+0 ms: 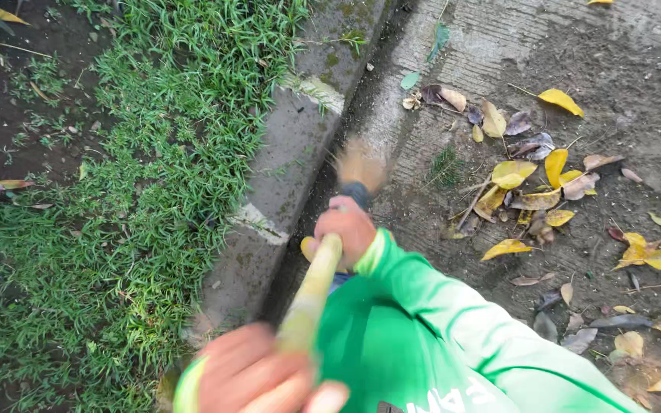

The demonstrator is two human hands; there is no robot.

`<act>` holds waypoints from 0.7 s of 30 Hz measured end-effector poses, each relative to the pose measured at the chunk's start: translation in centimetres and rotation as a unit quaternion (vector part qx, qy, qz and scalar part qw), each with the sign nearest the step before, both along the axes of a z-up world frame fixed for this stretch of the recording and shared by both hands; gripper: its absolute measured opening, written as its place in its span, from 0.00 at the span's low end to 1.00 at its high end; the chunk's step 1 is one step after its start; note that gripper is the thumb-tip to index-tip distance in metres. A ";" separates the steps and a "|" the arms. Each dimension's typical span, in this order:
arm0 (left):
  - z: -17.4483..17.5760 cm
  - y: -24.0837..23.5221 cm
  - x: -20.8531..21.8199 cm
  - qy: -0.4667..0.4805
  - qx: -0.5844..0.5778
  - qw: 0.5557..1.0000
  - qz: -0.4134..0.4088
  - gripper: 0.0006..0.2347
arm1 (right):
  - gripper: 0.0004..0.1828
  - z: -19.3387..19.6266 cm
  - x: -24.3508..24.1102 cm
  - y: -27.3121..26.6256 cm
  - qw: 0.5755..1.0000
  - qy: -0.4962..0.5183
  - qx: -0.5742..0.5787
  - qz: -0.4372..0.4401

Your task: The person sweeps fallen leaves and dirt along a concrete path using a broom.

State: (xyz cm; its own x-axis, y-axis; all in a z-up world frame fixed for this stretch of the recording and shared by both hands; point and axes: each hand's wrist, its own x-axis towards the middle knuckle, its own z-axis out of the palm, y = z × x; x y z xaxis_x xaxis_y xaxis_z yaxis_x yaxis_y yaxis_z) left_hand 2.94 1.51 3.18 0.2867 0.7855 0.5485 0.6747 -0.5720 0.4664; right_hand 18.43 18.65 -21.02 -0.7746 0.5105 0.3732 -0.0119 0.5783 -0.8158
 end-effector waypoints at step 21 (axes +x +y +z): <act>-0.5 -0.1 3.9 -0.047 -0.130 0.989 0.049 0.12 | 0.13 -2.5 0.4 -5.3 0.996 -0.049 -0.063 0.042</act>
